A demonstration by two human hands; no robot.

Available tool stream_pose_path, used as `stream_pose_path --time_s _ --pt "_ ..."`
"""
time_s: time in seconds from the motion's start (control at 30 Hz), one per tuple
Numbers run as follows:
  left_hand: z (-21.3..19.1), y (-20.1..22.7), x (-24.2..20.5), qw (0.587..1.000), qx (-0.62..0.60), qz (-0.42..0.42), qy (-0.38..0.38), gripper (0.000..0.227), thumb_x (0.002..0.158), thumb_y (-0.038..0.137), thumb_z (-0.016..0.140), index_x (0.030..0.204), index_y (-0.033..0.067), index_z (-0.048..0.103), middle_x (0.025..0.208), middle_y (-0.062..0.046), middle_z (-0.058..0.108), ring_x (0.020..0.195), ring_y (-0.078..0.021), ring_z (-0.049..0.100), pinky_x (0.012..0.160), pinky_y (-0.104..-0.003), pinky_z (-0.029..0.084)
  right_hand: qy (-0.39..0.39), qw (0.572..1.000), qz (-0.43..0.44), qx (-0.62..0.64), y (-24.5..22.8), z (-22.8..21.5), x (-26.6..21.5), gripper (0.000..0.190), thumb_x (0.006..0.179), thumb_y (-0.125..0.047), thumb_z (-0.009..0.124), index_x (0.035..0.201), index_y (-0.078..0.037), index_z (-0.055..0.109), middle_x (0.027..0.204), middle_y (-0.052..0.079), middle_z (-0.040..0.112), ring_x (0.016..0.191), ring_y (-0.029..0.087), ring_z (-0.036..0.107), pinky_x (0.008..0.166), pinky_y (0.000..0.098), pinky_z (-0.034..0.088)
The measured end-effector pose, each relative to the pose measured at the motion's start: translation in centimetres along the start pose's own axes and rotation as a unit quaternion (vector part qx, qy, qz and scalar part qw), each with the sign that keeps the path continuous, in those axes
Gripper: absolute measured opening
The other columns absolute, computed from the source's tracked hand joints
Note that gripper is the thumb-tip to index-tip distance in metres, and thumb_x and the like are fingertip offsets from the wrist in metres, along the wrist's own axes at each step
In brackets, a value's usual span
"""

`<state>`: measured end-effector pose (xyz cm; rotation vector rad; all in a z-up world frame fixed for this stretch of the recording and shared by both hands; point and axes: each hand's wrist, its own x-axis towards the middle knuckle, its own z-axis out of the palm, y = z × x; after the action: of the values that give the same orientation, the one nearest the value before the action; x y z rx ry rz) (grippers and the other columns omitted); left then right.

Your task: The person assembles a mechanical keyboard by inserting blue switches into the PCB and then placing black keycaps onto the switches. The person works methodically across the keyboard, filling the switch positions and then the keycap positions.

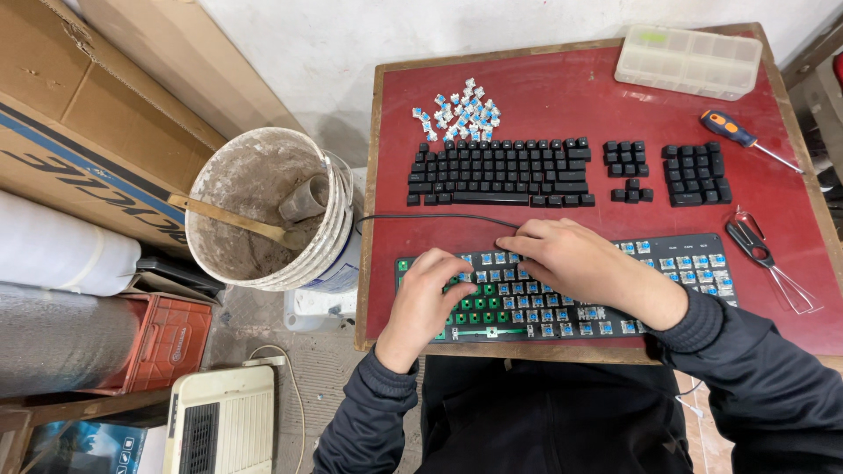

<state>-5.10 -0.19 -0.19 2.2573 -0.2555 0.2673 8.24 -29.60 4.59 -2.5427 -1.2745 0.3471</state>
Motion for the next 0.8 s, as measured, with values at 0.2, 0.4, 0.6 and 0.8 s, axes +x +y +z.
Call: stream_pose_path --time_s 0.2,0.4,0.6,0.8 --pt "0.2 0.1 0.4 0.998 0.056 0.023 -0.020 0.037 0.101 0.012 0.103 0.133 0.0093 0.086 0.114 -0.009 0.078 0.114 -0.0366 0.084 0.100 -0.052 0.071 -0.008 1.000 0.000 -0.004 0.3 0.3 -0.1 0.044 0.123 -0.028 0.075 0.166 -0.020 0.080 0.150 0.004 0.085 0.142 0.029 0.082 0.116 0.0478 0.064" --pt "-0.7 0.7 0.8 0.997 0.049 0.039 -0.045 0.028 0.107 0.015 0.098 0.133 0.0094 0.089 0.119 -0.011 0.081 0.117 -0.0361 0.083 0.102 -0.050 0.071 -0.017 1.000 0.000 0.003 0.8 0.6 -0.1 0.041 0.123 -0.030 0.075 0.163 -0.022 0.082 0.150 0.003 0.084 0.143 0.028 0.082 0.119 0.0467 0.063" --pt "-0.9 0.4 0.6 0.998 0.040 0.038 -0.042 0.015 0.117 0.010 0.087 0.131 0.0107 0.093 0.116 -0.009 0.082 0.113 -0.0326 0.083 0.099 -0.047 0.071 -0.028 1.000 0.005 0.012 0.3 0.0 -0.1 0.040 0.124 -0.032 0.074 0.162 -0.022 0.082 0.151 0.002 0.084 0.145 0.028 0.081 0.120 0.0463 0.063" --pt "-1.7 2.5 0.7 0.986 0.109 0.056 -0.112 0.013 0.117 -0.002 0.082 0.128 -0.0056 0.088 0.109 -0.018 0.071 0.103 -0.0355 0.073 0.088 -0.048 0.067 -0.029 0.999 -0.002 0.016 0.7 0.5 0.1 0.041 0.125 -0.033 0.072 0.163 -0.022 0.082 0.150 0.002 0.083 0.142 0.028 0.080 0.122 0.0467 0.062"
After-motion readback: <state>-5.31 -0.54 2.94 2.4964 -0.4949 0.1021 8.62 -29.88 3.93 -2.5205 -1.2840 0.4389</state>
